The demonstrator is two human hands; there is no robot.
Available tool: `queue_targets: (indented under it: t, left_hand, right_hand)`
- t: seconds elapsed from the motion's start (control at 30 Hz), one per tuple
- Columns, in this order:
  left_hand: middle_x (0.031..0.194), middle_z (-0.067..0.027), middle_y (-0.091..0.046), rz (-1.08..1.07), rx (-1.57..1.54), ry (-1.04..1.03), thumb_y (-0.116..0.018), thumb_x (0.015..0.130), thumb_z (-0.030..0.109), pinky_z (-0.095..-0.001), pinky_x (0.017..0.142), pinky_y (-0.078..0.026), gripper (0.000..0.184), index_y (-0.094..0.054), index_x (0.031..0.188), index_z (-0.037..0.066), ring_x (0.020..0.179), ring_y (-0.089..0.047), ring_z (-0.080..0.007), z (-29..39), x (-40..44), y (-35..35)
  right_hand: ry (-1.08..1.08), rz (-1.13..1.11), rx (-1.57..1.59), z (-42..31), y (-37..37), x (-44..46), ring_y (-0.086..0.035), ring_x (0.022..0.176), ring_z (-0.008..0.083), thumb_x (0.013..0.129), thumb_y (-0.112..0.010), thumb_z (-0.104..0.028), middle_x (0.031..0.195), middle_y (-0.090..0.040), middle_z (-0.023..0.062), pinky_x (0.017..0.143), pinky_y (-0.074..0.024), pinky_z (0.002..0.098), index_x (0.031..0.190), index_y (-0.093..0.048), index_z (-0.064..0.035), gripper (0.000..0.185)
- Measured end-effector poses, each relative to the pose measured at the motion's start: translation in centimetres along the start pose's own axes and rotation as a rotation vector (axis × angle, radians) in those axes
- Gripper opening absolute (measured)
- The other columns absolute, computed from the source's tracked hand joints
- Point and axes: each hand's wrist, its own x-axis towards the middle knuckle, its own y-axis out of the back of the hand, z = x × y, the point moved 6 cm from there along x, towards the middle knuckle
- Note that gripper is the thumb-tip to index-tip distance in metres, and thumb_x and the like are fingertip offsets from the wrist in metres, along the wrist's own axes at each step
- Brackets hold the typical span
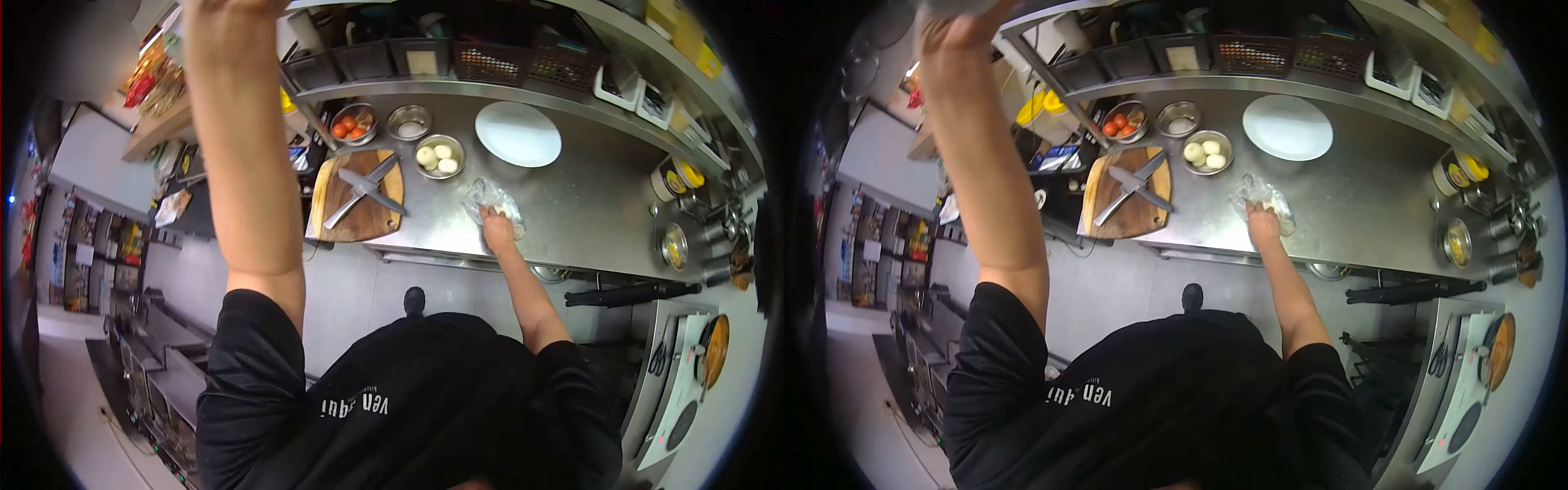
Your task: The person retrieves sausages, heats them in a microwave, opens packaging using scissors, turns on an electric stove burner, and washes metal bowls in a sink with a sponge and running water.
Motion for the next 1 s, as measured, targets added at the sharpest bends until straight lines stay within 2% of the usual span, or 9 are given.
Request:
queue_targets:
  t: [0.13,0.27,0.4,0.47,0.53,0.63,0.7,0.8,1.0]
  left_hand:
    - [0.126,-0.0183,-0.049,-0.263,-0.527,0.313,-0.058,0.083,0.018,-0.0411,0.081,-0.049,0.041,-0.052,0.12,0.001,0.124,-0.039,-0.0374,6.8,-5.0,6.0]
    - [0.115,-0.0269,-0.057,0.051,0.006,-0.175,-0.04,0.096,0.02,-0.0309,0.071,-0.059,0.04,-0.045,0.125,-0.007,0.096,-0.064,-0.0297,12.8,-9.3,10.3]
    - [0.105,-0.0217,-0.063,0.385,0.242,-0.369,-0.041,0.097,0.023,-0.0359,0.072,-0.058,0.039,-0.048,0.123,-0.004,0.09,-0.065,-0.0261,15.5,-12.0,14.7]
    - [0.111,-0.0196,-0.061,0.899,0.672,-0.893,-0.048,0.095,0.016,-0.0355,0.073,-0.058,0.031,-0.05,0.12,-0.001,0.093,-0.064,-0.0264,16.2,-14.5,13.3]
    - [0.108,-0.0136,-0.061,0.777,0.692,-1.193,-0.053,0.092,0.011,-0.0357,0.08,-0.055,0.022,-0.055,0.112,0.001,0.096,-0.062,-0.0241,13.6,-13.5,8.1]
    - [0.095,-0.0067,-0.064,0.521,1.264,-0.962,-0.064,0.088,0.014,-0.0285,0.075,-0.047,0.014,-0.065,0.091,0.001,0.082,-0.06,-0.0154,9.3,-5.4,8.0]
    - [0.066,-0.0059,-0.06,0.415,1.147,-0.508,-0.073,0.077,0.027,-0.0287,0.066,-0.045,0.031,-0.064,0.08,-0.002,0.068,-0.053,-0.0121,5.3,4.2,11.0]
    - [0.066,-0.0082,-0.061,0.371,1.022,-0.33,-0.072,0.076,0.03,-0.0329,0.064,-0.045,0.034,-0.063,0.078,-0.002,0.066,-0.054,-0.0155,-2.7,18.0,18.9]
    - [0.071,-0.0073,-0.063,0.205,1.178,-0.128,-0.069,0.079,0.032,-0.0331,0.065,-0.046,0.035,-0.064,0.081,-0.002,0.067,-0.056,-0.0164,-13.0,22.8,24.6]
  right_hand:
    - [0.054,-0.106,-0.06,0.3,-0.6,1.8,-0.063,0.092,0.0311,0.087,-0.044,-0.01,0.111,-0.06,0.0139,0.078,-0.0522,0.0413,0.126,-0.053,-0.0164,0.041]
    - [0.048,-0.312,0.077,1.5,-1.8,4.4,-0.054,0.114,0.0316,0.091,-0.044,-0.022,0.125,-0.056,0.0155,0.094,-0.039,0.0608,0.132,-0.048,-0.0186,0.042]
    - [0.244,-0.341,0.346,-1.0,4.7,6.5,-0.054,0.113,0.0362,0.076,-0.071,-0.036,0.122,-0.057,0.0197,0.097,-0.0416,0.0473,0.134,-0.047,-0.0131,0.067]
    - [0.279,-0.302,0.417,-2.9,10.2,7.5,-0.055,0.113,0.036,0.077,-0.071,-0.037,0.122,-0.057,0.0198,0.096,-0.0425,0.0428,0.133,-0.048,-0.0122,0.065]
    - [0.303,-0.285,0.499,-5.4,16.5,6.8,-0.055,0.112,0.0359,0.079,-0.07,-0.038,0.122,-0.057,0.02,0.095,-0.0434,0.0384,0.132,-0.049,-0.0112,0.063]
    - [0.368,-0.262,0.647,-7.4,21.1,6.2,-0.058,0.109,0.0327,0.084,-0.065,-0.04,0.121,-0.059,0.0179,0.093,-0.045,0.0371,0.129,-0.052,-0.01,0.056]
    - [0.351,-0.294,0.634,-7.4,21.4,5.7,-0.058,0.109,0.0322,0.084,-0.065,-0.041,0.122,-0.059,0.0172,0.093,-0.0451,0.0373,0.129,-0.053,-0.0104,0.056]
    - [0.359,-0.395,0.618,-6.1,16.7,5.5,-0.057,0.111,0.0307,0.084,-0.063,-0.044,0.124,-0.057,0.0167,0.096,-0.0434,0.0394,0.13,-0.051,-0.0079,0.06]
    - [-0.103,-0.46,0.649,1.5,9.8,2.2,-0.061,0.103,0.0307,0.08,-0.069,-0.036,0.117,-0.06,0.0232,0.087,-0.0485,0.0372,0.125,-0.055,-0.0064,0.056]
